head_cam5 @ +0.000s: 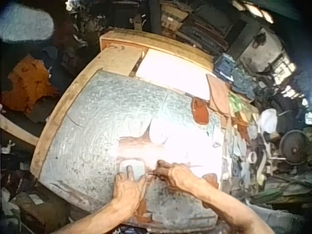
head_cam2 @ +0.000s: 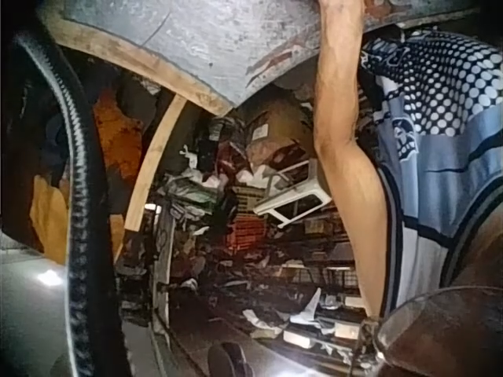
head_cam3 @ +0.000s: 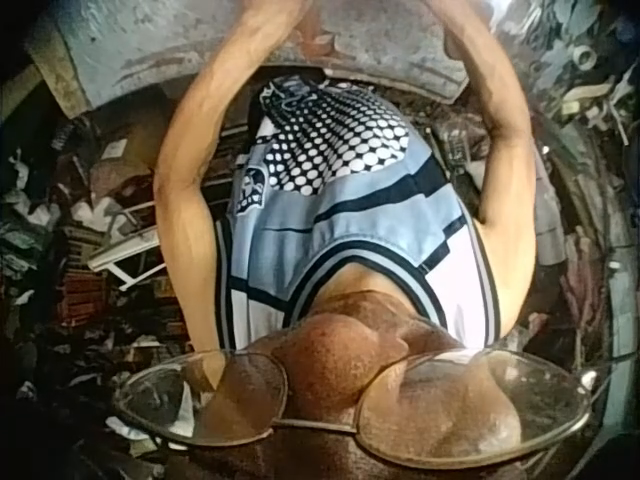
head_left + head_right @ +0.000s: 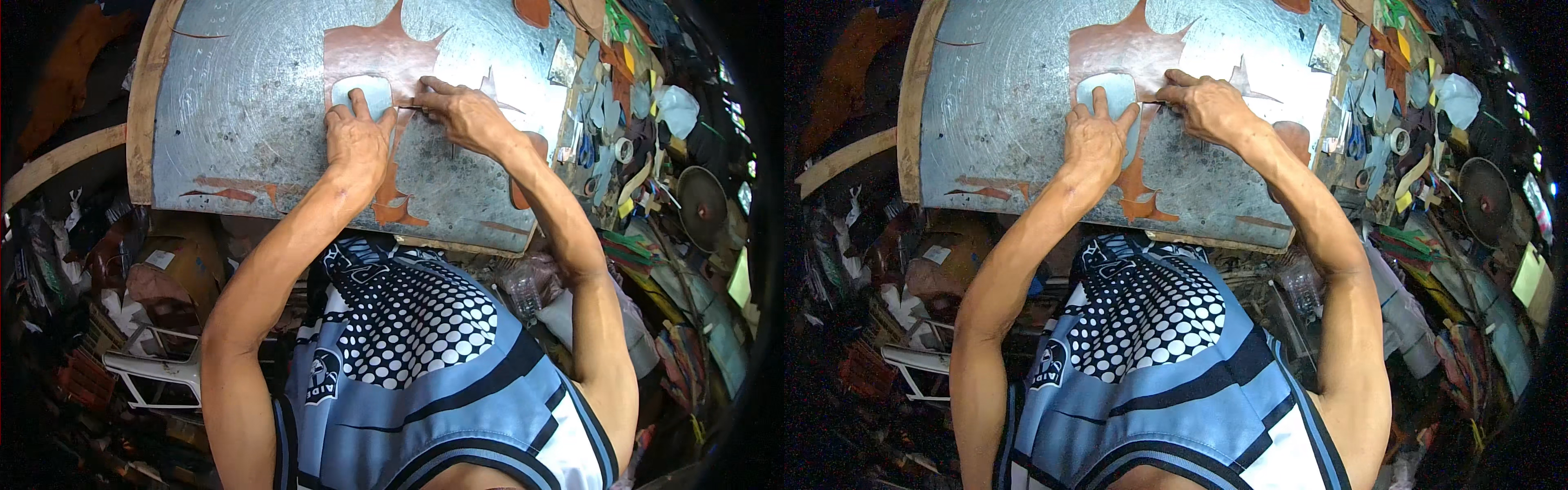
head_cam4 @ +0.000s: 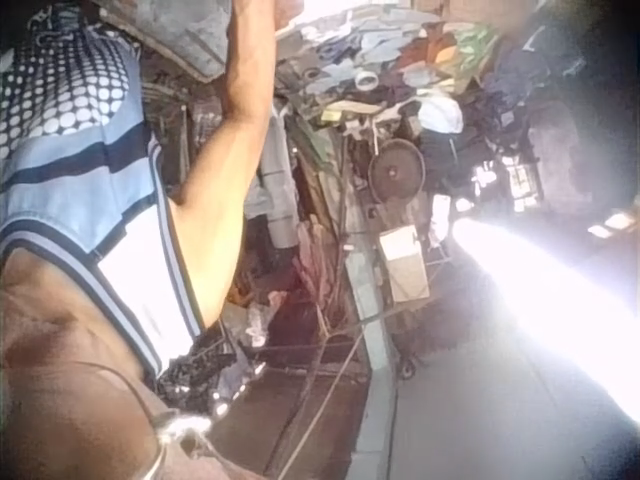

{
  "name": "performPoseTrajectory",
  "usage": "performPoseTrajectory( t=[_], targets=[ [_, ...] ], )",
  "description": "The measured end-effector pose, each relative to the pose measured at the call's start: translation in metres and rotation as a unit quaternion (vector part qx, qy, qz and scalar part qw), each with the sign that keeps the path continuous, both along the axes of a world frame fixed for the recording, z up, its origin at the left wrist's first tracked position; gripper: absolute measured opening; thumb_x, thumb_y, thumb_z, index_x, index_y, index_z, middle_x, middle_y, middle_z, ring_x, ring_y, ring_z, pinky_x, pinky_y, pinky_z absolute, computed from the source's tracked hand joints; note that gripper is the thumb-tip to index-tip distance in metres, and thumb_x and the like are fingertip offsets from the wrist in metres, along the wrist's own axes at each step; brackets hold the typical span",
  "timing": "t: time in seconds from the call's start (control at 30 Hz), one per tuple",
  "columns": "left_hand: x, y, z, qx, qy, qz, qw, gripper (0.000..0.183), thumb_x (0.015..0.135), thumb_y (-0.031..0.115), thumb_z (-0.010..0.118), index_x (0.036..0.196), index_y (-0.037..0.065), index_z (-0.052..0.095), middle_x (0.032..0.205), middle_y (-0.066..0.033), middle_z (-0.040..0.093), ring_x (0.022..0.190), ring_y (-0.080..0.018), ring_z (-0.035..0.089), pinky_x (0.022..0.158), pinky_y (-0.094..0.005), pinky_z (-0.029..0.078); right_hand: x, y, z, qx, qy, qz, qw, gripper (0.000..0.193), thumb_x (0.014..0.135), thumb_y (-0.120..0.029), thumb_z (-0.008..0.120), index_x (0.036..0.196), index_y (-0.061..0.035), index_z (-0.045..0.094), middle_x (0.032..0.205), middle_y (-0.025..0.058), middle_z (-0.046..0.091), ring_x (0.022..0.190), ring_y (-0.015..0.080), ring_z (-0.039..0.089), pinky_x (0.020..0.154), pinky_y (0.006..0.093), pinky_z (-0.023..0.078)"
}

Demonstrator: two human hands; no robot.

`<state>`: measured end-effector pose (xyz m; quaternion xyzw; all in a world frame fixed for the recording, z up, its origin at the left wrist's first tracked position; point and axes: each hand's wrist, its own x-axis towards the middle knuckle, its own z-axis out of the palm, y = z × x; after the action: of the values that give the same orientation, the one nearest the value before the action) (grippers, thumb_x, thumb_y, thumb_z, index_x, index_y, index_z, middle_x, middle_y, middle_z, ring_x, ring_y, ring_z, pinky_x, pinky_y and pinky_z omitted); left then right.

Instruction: Cutting out shoe component pieces from leather using a cardboard template and a utility knife.

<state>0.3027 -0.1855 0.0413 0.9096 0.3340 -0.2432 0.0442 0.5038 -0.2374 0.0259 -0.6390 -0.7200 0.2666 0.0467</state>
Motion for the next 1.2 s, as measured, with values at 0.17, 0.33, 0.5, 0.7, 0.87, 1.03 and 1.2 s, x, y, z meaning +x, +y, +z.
performPoseTrajectory(
  t=[0.17, 0.33, 0.5, 0.7, 0.87, 1.03, 1.2],
  targets=[
    [-0.006, 0.004, 0.004, -0.058, -0.066, 0.030, 0.996, 0.064, 0.078, 0.022, 0.076, 0.139, 0.022, 0.054, 0.139, -0.0254, 0.042, 0.112, -0.0427, 0.054, 0.093, -0.0477, 0.047, 0.005, -0.003, -0.001, -0.002, 0.029, -0.016, 0.999, 0.036, 0.087, -0.009, 0.059, 0.122, -0.0161, 0.066, 0.137, 0.0150, 0.057, 0.096, 0.0350, 0.070, 0.084, 0.0431, 0.058],
    [-0.086, -0.029, -0.018, -0.013, -0.254, 0.051, 0.966, 0.063, 0.085, 0.037, 0.071, 0.139, 0.012, 0.052, 0.150, -0.0263, 0.035, 0.136, -0.0443, 0.036, 0.111, -0.0524, 0.033, -0.018, -0.062, -0.003, 0.057, 0.129, -0.140, 0.980, 0.031, 0.091, -0.011, 0.060, 0.121, -0.0076, 0.063, 0.112, 0.0206, 0.066, 0.088, 0.0389, 0.068, 0.076, 0.0460, 0.056],
    [-0.131, -0.101, 0.000, -0.074, -0.297, 0.065, 0.950, 0.066, 0.084, 0.042, 0.073, 0.136, 0.006, 0.054, 0.149, -0.0261, 0.041, 0.139, -0.0405, 0.037, 0.115, -0.0544, 0.027, -0.071, -0.132, 0.007, 0.021, 0.112, -0.192, 0.975, 0.034, 0.086, -0.006, 0.063, 0.119, -0.0111, 0.064, 0.094, 0.0149, 0.058, 0.082, 0.0359, 0.062, 0.069, 0.0434, 0.053],
    [-0.113, -0.089, 0.040, -0.256, -0.388, 0.222, 0.857, 0.036, 0.089, 0.022, 0.070, 0.114, -0.002, 0.064, 0.081, -0.0175, 0.070, 0.075, -0.0337, 0.068, 0.072, -0.0388, 0.053, -0.085, -0.122, -0.007, 0.133, 0.002, -0.188, 0.973, 0.028, 0.086, -0.012, 0.059, 0.113, -0.0146, 0.067, 0.092, 0.0116, 0.057, 0.086, 0.0310, 0.060, 0.073, 0.0424, 0.051],
    [-0.095, -0.028, -0.035, -0.197, -0.506, 0.277, 0.793, 0.042, 0.095, 0.024, 0.063, 0.124, -0.006, 0.058, 0.104, -0.0217, 0.069, 0.083, -0.0291, 0.070, 0.070, -0.0381, 0.056, -0.091, -0.094, -0.019, 0.193, 0.000, -0.164, 0.967, 0.024, 0.085, -0.014, 0.060, 0.108, -0.0129, 0.069, 0.093, 0.0109, 0.061, 0.088, 0.0312, 0.061, 0.077, 0.0434, 0.052],
    [-0.077, 0.001, -0.014, -0.390, -0.412, 0.430, 0.702, 0.069, 0.096, 0.032, 0.063, 0.143, -0.010, 0.034, 0.128, -0.0284, 0.057, 0.096, -0.0313, 0.069, 0.078, -0.0344, 0.059, -0.096, -0.096, -0.015, 0.194, 0.157, -0.289, 0.924, 0.024, 0.088, -0.018, 0.064, 0.111, -0.0117, 0.069, 0.096, 0.0135, 0.063, 0.090, 0.0345, 0.064, 0.079, 0.0452, 0.053],
    [-0.077, -0.002, -0.028, -0.580, -0.443, 0.491, 0.476, 0.053, 0.096, 0.024, 0.063, 0.134, -0.007, 0.042, 0.118, -0.0222, 0.061, 0.101, -0.0339, 0.068, 0.081, -0.0394, 0.061, -0.101, -0.102, -0.006, 0.167, 0.193, -0.315, 0.914, 0.027, 0.091, -0.023, 0.063, 0.114, -0.0097, 0.068, 0.104, 0.0170, 0.065, 0.097, 0.0363, 0.064, 0.081, 0.0441, 0.053]
  ],
)
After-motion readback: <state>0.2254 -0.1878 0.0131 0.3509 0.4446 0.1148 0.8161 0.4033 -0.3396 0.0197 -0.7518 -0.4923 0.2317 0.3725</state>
